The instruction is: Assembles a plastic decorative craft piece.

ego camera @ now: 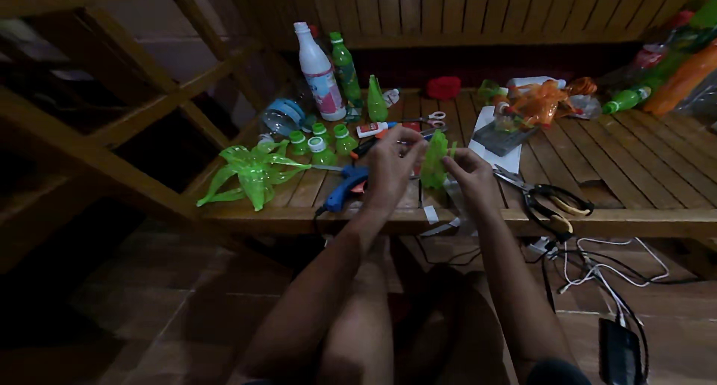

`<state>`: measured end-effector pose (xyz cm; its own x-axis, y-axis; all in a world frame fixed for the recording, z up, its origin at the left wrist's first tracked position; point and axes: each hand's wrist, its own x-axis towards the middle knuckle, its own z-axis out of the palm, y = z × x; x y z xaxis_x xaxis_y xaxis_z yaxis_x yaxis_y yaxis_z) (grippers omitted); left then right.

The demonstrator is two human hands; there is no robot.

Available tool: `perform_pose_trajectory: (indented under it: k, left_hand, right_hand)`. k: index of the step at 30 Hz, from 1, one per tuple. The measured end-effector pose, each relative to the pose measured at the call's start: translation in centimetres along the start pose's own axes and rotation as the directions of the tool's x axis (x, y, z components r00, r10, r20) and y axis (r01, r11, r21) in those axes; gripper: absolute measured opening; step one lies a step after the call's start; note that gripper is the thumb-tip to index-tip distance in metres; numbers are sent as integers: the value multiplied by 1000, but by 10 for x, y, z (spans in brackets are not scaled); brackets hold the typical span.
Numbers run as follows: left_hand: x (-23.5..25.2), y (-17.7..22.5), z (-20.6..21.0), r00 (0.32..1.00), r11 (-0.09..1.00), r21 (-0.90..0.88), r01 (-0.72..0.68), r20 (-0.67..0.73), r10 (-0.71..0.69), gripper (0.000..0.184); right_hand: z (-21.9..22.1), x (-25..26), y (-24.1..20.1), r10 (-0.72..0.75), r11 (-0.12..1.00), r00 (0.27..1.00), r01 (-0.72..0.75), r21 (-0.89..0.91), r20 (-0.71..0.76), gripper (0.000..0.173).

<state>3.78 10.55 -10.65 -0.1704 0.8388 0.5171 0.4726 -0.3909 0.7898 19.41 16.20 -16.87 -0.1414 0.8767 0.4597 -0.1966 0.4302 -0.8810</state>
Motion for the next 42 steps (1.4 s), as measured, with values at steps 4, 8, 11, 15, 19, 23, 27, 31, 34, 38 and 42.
perform_pose_trajectory:
  k: [4,8,11,15,19,23,27,31,34,38,42]
  left_hand:
    - [4,-7,-50,996,927,370,64,-79,-37,33]
    - [0,-38,-83,902,640,738,216,100,-419,49]
    - [-6,-44,-87,849,587,780,216,147,-508,53]
    - [-10,-48,-86,861,634,742,217,160,-482,57]
    - [-12,-49,-84,863,628,737,249,125,-490,64]
    - [-13,-49,-85,848,614,734,290,101,-521,70]
    - [-11,-50,-85,802,598,699,392,58,-594,76]
    - [-14,-50,-86,805,669,557,492,2,-593,92]
    - [-13,-53,-92,810,719,432,544,-47,-584,76]
    - [-15,-50,-109,792,771,204,604,-43,-609,34]
    - [-26,-39,-119,907,794,-476,378,20,-420,18]
  right_hand:
    - [1,-4,-4,22,999,1000,-22,-30,16,14]
    - [3,-1,0,12,1000,1000,-12,4,22,13]
    - [2,0,1,1,1000,1000,-1,26,22,11]
    - [3,-1,-2,34,997,999,-34,67,-6,9]
    - [2,0,-1,57,993,998,-53,105,-37,9]
    - [0,4,6,85,987,994,-74,142,-72,10]
    - [-2,5,7,105,982,990,-88,169,-94,12]
    - [-2,5,4,117,981,986,-96,169,-120,11]
    - [-2,5,4,85,987,983,-60,149,-162,12]
    - [-1,3,7,-32,995,979,50,82,-202,12]
    - [3,-10,-3,-92,995,983,83,-59,-159,17]
